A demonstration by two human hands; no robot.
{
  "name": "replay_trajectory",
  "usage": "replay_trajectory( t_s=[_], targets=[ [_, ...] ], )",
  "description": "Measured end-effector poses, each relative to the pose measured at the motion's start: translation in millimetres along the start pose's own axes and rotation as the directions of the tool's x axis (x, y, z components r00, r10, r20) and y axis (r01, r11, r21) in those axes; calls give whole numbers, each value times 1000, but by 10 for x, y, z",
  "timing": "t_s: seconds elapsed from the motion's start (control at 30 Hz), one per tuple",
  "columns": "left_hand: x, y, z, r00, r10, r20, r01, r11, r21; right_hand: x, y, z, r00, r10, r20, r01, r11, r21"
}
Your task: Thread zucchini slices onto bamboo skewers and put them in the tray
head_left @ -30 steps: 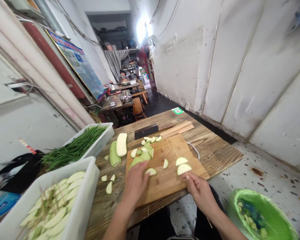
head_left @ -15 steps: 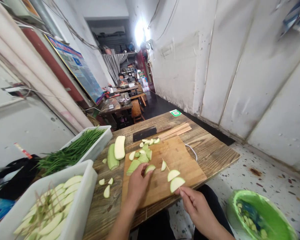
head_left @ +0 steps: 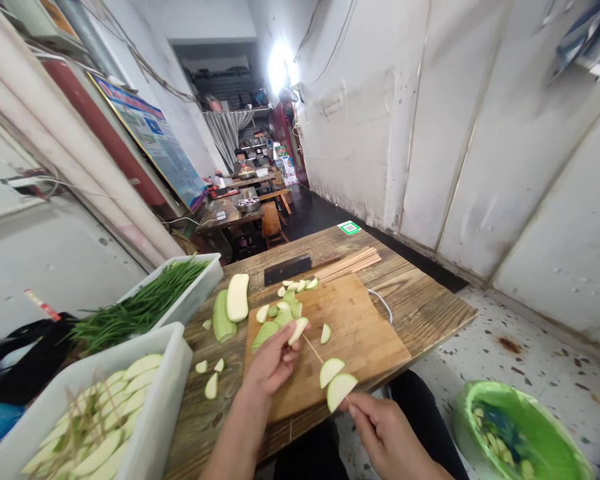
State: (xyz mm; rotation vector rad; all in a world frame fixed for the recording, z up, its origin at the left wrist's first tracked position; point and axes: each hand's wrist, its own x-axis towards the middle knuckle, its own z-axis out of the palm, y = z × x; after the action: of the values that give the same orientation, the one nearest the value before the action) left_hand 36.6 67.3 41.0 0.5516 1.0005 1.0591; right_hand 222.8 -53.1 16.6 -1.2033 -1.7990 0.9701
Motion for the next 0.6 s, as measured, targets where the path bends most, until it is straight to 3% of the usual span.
replay_trajectory(
  t_s=[0.6],
  targets=[
    [-43, -29, 53, 1000, 14, -9, -13, 997, 81, 16, 32, 14, 1000, 2, 14, -3, 1000, 30]
  ],
)
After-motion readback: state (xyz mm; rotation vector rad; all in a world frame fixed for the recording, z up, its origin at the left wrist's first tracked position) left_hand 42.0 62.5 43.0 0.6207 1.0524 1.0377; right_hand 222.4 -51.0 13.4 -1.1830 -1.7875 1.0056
